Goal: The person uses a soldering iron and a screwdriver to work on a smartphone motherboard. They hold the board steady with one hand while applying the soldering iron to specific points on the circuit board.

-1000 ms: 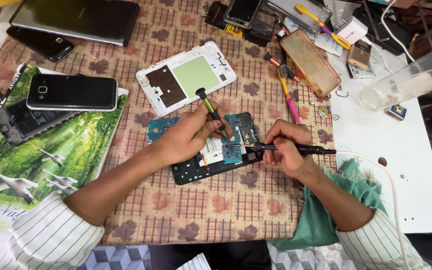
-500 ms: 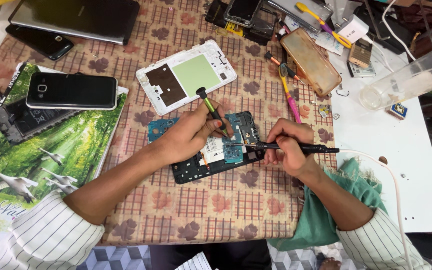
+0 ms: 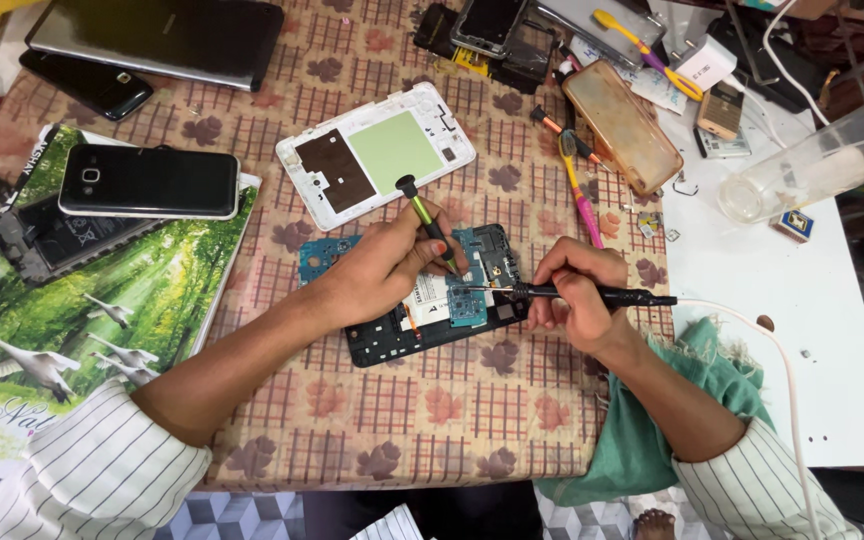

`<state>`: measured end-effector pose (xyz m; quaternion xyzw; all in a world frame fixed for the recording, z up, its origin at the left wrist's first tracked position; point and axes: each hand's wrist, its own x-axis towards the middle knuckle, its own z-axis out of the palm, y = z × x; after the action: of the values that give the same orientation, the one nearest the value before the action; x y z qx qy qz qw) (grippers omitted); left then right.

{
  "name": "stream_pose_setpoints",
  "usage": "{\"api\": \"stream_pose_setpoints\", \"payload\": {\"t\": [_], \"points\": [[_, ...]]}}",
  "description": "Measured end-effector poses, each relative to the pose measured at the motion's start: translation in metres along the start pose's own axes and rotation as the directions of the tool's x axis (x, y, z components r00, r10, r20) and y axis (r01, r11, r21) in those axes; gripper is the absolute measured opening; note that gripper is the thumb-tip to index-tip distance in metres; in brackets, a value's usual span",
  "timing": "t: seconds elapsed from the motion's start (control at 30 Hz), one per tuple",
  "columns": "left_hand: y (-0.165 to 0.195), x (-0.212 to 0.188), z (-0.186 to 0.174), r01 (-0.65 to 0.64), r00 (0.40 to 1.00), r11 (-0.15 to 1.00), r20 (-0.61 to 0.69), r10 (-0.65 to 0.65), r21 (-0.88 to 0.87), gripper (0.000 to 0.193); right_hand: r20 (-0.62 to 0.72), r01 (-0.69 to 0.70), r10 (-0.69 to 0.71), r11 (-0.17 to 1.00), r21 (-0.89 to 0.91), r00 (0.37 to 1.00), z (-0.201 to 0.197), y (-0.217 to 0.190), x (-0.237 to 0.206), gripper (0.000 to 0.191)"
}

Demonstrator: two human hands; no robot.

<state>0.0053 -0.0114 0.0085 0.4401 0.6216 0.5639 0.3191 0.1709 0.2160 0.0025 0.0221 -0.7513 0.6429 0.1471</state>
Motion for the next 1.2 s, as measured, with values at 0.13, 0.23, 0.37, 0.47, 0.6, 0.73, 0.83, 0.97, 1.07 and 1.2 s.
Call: {"api": "stream_pose_setpoints", "payload": {"t": [0.13,0.23,0.37,0.47,0.6,0.73,0.83,0.97,1.07,1.2], "points": [[-0.0013,-0.0001,-0.0003,-0.015,1.0,1.0,0.005,0.015,0.004,0.013,0.004,-0.012,0.012,1.0,0.0,1.0,-0.0007,0.0013,-0.0002,0.021],[-0.0023,-0.0004,-0.0002,-0.016,1.0,1.0,0.008,0.016,0.012,0.012,0.02,-0.014,0.014,1.0,0.007,1.0,-0.0034,0.0015,-0.001,0.02],[-0.0018,-0.0004,-0.0005,-0.009,1.0,1.0,0.011,0.008,0.029,0.013,0.014,0.002,-0.002,1.0,0.012,1.0,-0.0045,0.002,-0.0016,0.019],[-0.0019,-0.0006,-0.0008,-0.015,1.0,0.999,0.01,0.015,0.033,0.013,-0.002,-0.001,0.001,1.0,-0.001,1.0,-0.0049,0.0013,-0.0023,0.02],[-0.0022,-0.0008,-0.0008,-0.029,0.999,0.999,0.014,0.029,0.042,0.013,-0.004,-0.029,0.029,0.999,0.025,1.0,-0.004,0.0015,-0.0016,0.021],[-0.0005,0.0001,-0.001,-0.007,1.0,0.999,0.023,0.006,0.049,0.015,0.027,0.042,-0.042,0.999,0.007,0.999,-0.0038,0.0021,0.0002,0.021],[0.0009,0.0002,-0.0011,0.007,1.0,0.999,0.019,-0.008,0.05,0.016,0.022,0.04,-0.04,0.999,0.015,0.999,-0.0035,0.002,-0.0004,0.021],[0.002,-0.0008,-0.0012,0.003,1.0,0.999,0.02,-0.004,0.052,0.015,0.011,0.03,-0.03,0.999,0.02,0.999,-0.0033,0.0026,-0.0011,0.021],[0.0021,-0.0007,-0.0009,0.001,1.0,0.998,0.018,-0.003,0.063,0.014,0.019,0.036,-0.036,0.999,0.014,0.999,-0.0039,0.0031,-0.0013,0.021],[0.0019,-0.0003,-0.0006,0.0,1.0,0.998,0.007,0.0,0.059,0.013,0.028,0.031,-0.031,1.0,0.002,0.999,-0.0048,0.0027,-0.0007,0.021]]}}
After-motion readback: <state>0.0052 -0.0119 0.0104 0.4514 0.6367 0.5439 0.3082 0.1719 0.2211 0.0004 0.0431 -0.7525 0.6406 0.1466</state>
